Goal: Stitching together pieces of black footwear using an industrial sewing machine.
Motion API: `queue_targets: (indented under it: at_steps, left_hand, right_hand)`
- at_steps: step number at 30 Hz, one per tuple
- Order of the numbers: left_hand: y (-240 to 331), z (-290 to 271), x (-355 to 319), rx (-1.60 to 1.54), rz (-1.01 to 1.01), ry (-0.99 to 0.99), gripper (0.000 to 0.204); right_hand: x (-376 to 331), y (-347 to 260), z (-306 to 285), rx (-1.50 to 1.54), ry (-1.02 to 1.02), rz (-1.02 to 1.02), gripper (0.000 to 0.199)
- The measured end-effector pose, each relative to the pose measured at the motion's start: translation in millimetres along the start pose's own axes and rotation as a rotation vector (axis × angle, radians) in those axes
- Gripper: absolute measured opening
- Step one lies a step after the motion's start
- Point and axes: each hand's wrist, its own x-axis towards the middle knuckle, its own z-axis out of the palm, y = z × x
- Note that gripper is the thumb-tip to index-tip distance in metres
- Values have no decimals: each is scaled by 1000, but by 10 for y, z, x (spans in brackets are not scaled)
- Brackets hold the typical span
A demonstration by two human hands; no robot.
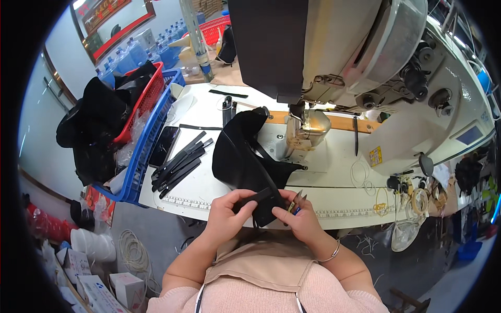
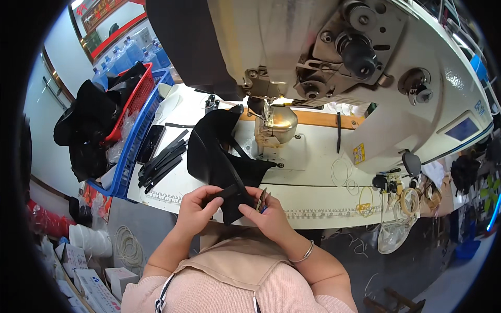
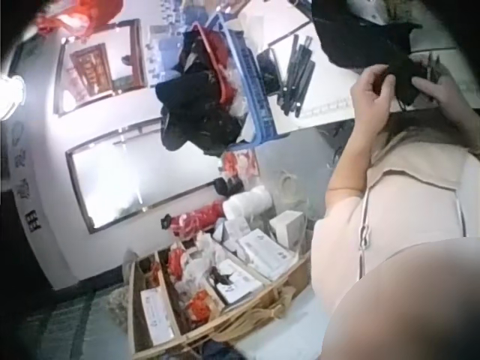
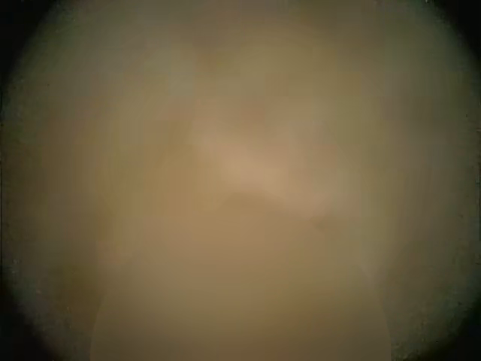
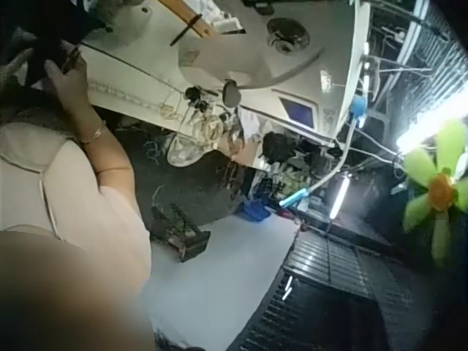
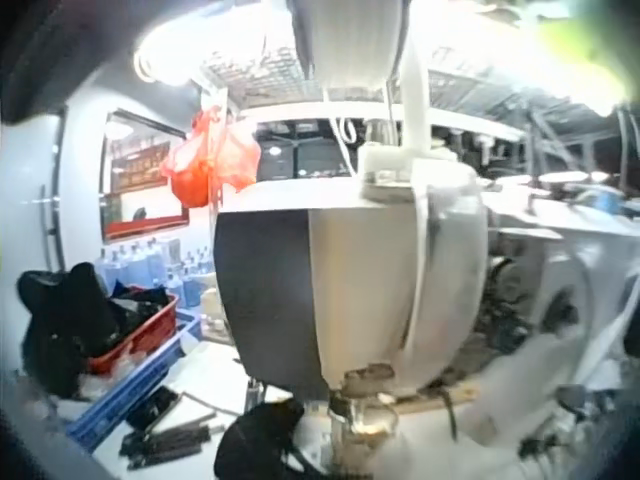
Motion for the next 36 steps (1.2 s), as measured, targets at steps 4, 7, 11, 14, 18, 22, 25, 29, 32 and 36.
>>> queue_targets:
  at_steps: [4, 7, 11, 14, 18, 22, 25, 29, 32, 36]
  left_hand:
    - [-1, 20, -15, -83, -165, 1, 9]
    - [7, -22, -3, -113, -234, -53, 10]
    - [-11, 31, -6, -150, -254, -2, 11]
    - [-73, 67, -22, -161, -166, 34, 11]
    - [-34, 125, -32, 202, 202, 201, 8]
    - [-85, 72, -9, 692, 746, 290, 28]
    - [-182, 68, -15, 853, 892, 285, 41]
    - [-190, 71, -64, 877, 869, 293, 41]
    - [-173, 63, -78, 902, 854, 279, 42]
    - [-176, 61, -62, 912, 864, 274, 43]
  right_hand:
    - [56, 29, -17, 2, -18, 71, 40]
    - [71, 8, -11, -25, -19, 88, 37]
    - [74, -27, 12, -41, -26, 70, 33]
    - [73, -51, 31, -1, -37, 81, 32]
    - [82, -23, 8, 28, -33, 75, 31]
    - [86, 1, -6, 55, -45, 99, 31]
    - [79, 1, 0, 40, -39, 96, 30]
    - [65, 5, 18, 51, -47, 73, 29]
    - [52, -23, 25, 39, -49, 86, 28]
    - [59, -6, 21, 28, -47, 83, 28]
